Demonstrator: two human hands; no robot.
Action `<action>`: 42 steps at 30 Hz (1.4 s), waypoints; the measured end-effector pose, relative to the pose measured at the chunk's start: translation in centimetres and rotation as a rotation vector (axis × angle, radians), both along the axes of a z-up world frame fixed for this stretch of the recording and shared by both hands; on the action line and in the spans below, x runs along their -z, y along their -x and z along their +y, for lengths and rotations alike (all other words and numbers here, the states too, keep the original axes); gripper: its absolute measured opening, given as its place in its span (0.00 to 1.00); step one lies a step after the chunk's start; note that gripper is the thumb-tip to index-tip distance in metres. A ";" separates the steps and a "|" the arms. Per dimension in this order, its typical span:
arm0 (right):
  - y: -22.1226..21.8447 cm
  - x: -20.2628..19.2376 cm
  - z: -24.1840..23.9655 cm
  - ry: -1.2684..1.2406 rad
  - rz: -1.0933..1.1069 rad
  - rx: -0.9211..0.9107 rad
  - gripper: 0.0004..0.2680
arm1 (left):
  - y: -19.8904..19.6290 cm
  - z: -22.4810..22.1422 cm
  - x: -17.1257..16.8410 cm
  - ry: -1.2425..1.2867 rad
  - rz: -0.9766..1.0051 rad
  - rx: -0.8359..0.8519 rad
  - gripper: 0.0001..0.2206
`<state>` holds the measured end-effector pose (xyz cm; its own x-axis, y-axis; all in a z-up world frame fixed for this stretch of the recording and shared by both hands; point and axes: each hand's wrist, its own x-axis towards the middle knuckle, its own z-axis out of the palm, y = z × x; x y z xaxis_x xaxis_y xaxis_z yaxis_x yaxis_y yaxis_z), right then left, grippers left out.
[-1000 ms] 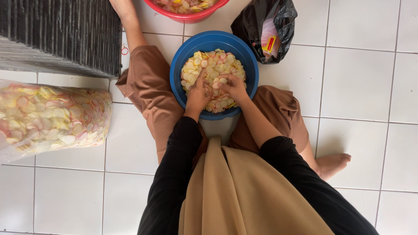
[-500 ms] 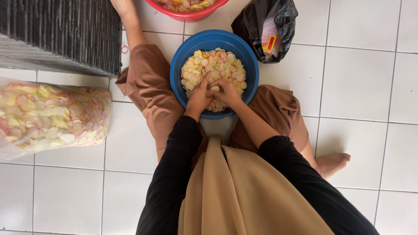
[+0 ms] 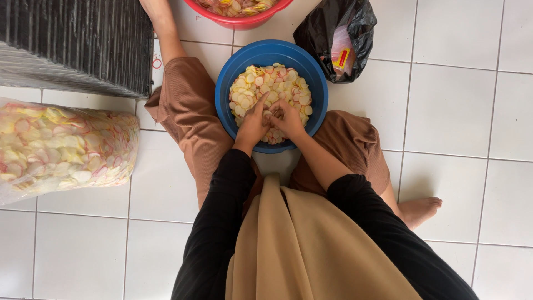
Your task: The person is sitting on the floor, using both hands to mix and sort through a large quantity of crackers in a blue plastic bowl.
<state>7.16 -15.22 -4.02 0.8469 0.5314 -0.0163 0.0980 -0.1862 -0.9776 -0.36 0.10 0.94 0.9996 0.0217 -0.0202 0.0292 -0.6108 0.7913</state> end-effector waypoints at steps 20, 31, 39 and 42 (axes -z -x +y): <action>0.9 -2.7 0.4 0.076 -0.339 -0.111 0.04 | -0.8 0.4 2.8 -0.169 0.041 -0.089 0.41; 3.1 -3.8 2.0 0.129 -0.466 -0.041 0.02 | -0.9 0.5 3.7 -0.123 -0.026 -0.121 0.42; 1.7 -7.3 0.9 0.025 -0.521 0.166 0.05 | 0.3 -0.3 -1.8 0.066 -0.227 -0.270 0.45; 0.5 -6.7 -0.6 0.046 -0.544 0.232 0.06 | 0.1 0.2 -0.8 0.128 -0.318 -0.363 0.43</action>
